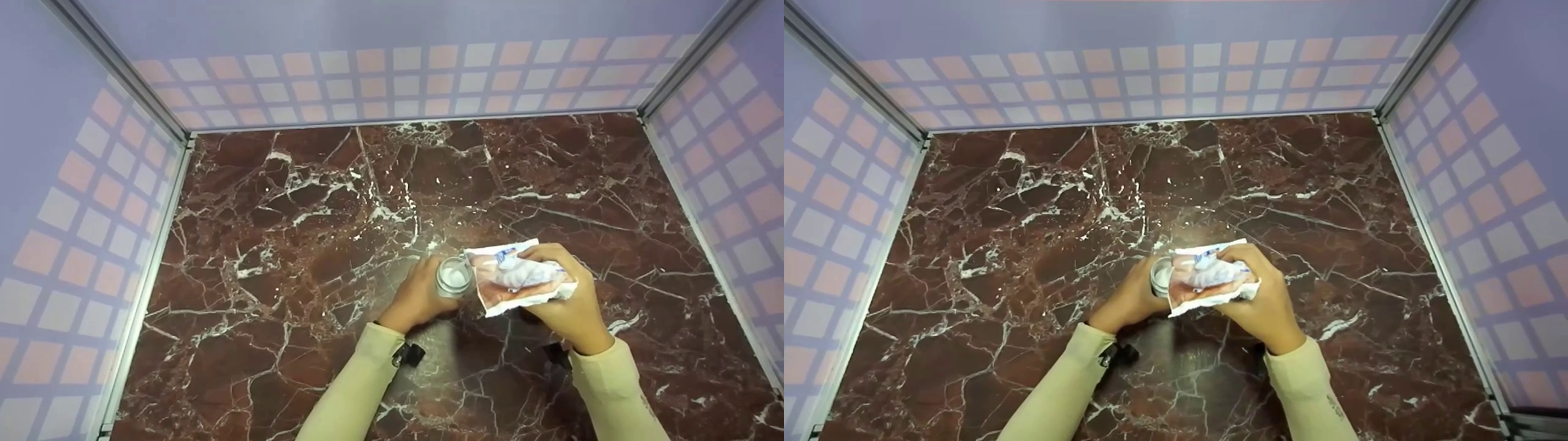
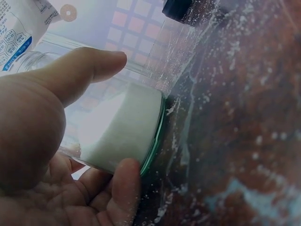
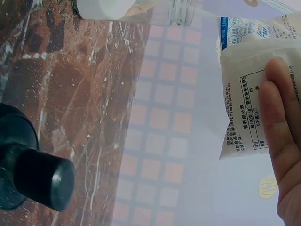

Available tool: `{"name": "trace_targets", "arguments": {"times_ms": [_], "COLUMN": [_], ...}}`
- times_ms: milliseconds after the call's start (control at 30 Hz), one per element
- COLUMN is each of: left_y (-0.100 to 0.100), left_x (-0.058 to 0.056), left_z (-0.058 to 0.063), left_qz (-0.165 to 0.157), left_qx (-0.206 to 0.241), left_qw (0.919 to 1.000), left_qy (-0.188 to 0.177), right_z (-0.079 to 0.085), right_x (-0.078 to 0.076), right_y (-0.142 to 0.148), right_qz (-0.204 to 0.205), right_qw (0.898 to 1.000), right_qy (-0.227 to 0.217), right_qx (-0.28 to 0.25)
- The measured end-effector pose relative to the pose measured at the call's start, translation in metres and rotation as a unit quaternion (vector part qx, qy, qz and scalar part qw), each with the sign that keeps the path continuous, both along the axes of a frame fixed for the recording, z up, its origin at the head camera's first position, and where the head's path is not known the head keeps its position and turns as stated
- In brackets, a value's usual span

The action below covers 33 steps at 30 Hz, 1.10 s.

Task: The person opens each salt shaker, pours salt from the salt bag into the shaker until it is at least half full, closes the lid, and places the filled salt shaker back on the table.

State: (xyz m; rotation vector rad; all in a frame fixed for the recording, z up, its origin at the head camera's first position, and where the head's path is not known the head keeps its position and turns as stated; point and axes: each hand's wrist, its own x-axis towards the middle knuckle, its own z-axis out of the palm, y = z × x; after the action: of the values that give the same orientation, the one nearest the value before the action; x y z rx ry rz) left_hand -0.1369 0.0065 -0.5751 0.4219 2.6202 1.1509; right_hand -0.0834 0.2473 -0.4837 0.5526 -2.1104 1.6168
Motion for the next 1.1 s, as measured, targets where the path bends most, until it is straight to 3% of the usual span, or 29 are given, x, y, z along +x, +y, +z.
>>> {"name": "trace_targets", "arguments": {"times_ms": [333,700,1100], "left_y": [0.0014,0.0004,0.0005], "left_x": [0.0,-0.0001,-0.0006], "left_z": [-0.0018,-0.002,-0.0025], "left_qz": [-0.006,-0.006,-0.004], "left_qx": [-0.011,-0.019,-0.006], "left_qw": [0.9998,0.9998,0.9999], "left_qy": [0.014,0.009,0.008], "right_z": [0.0094,-0.0005,0.0019], "right_x": [0.0016,-0.0027,-0.0031], "right_y": [-0.0017,0.0029,0.006], "right_qz": [0.007,0.017,0.016], "right_qw": [1.0,1.0,1.0], "right_qy": [-0.002,0.019,0.023], "right_qx": [-0.019,-0.001,0.003]}}
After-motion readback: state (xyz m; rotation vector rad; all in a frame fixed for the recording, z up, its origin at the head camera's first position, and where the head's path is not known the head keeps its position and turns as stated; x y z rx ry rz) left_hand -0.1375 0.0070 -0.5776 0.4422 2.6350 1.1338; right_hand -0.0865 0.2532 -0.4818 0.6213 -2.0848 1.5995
